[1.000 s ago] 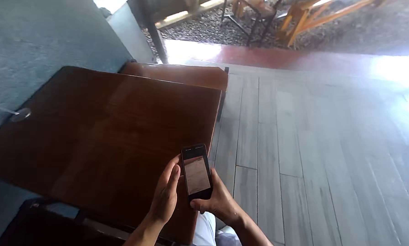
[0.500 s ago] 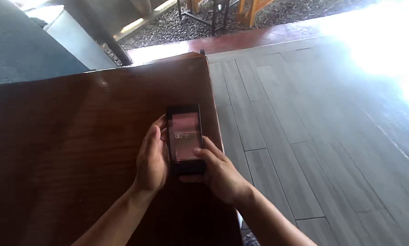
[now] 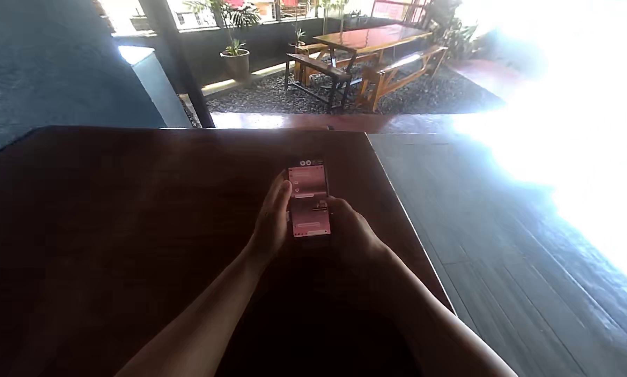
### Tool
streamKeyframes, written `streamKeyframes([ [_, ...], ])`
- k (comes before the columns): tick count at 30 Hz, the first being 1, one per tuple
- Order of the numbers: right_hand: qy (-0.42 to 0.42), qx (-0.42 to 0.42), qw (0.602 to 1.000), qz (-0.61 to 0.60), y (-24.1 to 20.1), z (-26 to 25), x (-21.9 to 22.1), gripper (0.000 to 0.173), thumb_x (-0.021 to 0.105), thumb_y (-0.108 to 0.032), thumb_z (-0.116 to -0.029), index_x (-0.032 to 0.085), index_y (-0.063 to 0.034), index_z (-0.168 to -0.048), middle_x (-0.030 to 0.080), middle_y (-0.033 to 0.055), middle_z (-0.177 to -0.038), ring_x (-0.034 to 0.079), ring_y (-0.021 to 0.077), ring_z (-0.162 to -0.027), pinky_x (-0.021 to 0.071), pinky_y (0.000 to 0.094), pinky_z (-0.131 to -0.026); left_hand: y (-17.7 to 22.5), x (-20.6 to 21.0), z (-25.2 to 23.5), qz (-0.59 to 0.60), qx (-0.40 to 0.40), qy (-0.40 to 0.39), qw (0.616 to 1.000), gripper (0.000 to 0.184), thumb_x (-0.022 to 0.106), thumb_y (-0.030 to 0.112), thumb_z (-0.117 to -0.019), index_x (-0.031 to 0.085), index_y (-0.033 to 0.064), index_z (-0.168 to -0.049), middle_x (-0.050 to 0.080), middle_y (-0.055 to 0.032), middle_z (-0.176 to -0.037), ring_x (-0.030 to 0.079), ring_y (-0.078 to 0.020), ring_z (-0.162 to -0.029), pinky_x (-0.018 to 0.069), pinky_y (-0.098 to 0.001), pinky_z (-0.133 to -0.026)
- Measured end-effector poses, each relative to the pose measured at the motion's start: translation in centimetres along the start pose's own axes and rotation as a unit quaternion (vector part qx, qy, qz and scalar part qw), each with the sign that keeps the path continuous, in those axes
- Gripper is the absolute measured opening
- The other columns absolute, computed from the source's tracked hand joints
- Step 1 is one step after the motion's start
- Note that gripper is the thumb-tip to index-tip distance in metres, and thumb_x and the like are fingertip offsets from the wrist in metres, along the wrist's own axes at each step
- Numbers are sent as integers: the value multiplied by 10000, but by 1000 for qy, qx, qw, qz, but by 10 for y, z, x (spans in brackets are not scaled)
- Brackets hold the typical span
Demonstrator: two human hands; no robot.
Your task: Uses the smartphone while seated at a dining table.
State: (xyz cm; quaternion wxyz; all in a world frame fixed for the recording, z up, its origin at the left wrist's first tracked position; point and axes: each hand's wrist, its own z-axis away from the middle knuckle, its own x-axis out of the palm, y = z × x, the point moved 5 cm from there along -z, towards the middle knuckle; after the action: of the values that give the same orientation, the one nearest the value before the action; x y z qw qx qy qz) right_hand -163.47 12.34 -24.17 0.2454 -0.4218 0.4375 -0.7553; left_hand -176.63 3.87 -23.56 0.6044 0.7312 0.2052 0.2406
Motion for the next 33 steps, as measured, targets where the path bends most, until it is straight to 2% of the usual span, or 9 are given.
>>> streamKeyframes([
  [2, -28, -3, 1000, -7, -1, -3, -5, 491, 289, -421, -1099, 525, -110, -1397, 681, 191, -1198, 707, 327, -1032, 615, 512, -825, -2, 2, 3, -16, -19, 6, 1000, 568, 348, 524, -1074, 426, 213, -1542, 502, -24, -1521, 495, -188, -1375, 434, -502, -1117],
  [4, -42, -5, 999, -10, -2, -2, -8, 481, 263, -379, -1100, 504, -107, -1416, 666, 208, -1226, 699, 346, -1057, 610, 529, -842, -2, 5, 4, -21, -18, -5, 1000, 554, 357, 529, -1071, 463, 226, -1522, 529, -9, -1492, 518, -180, -1352, 458, -510, -1098],
  [9, -55, -2, 998, -35, -2, 4, -7, 446, 284, -333, -1086, 486, -103, -1410, 650, 220, -1239, 690, 360, -1081, 610, 529, -855, 2, 8, 3, -31, -2, -23, 999, 520, 341, 507, -1080, 500, 222, -1485, 605, 4, -1394, 593, -162, -1263, 532, -441, -1030],
  [13, -45, 2, 998, -52, -2, 7, -6, 434, 336, -312, -1056, 506, -120, -1406, 643, 226, -1246, 686, 365, -1086, 606, 536, -857, 4, 10, 4, -24, 4, -19, 1000, 481, 340, 443, -1094, 486, 218, -1494, 613, -6, -1372, 594, -158, -1256, 531, -428, -1030],
  [20, -41, -2, 997, -62, -3, 11, -5, 450, 262, -304, -1071, 503, -99, -1391, 652, 239, -1227, 701, 369, -1055, 619, 523, -824, 8, 10, 4, -26, 26, -19, 999, 471, 327, 416, -1103, 529, 178, -1457, 652, -24, -1314, 635, -164, -1197, 556, -393, -990],
  [26, -27, -6, 999, -37, -2, 11, -5, 493, 217, -352, -1094, 534, -95, -1372, 659, 231, -1226, 696, 364, -1070, 618, 524, -821, 11, 9, 6, -57, 12, 1, 998, 470, 332, 432, -1094, 566, 190, -1423, 667, -8, -1286, 646, -146, -1175, 564, -388, -973],
  [33, 5, 8, 999, -45, -2, 12, -5, 489, 211, -334, -1110, 529, -84, -1384, 663, 241, -1212, 705, 378, -1040, 624, 529, -790, 10, 8, 6, -57, 12, 10, 998, 437, 351, 402, -1096, 592, 183, -1388, 679, -6, -1249, 648, -141, -1164, 568, -379, -960],
])
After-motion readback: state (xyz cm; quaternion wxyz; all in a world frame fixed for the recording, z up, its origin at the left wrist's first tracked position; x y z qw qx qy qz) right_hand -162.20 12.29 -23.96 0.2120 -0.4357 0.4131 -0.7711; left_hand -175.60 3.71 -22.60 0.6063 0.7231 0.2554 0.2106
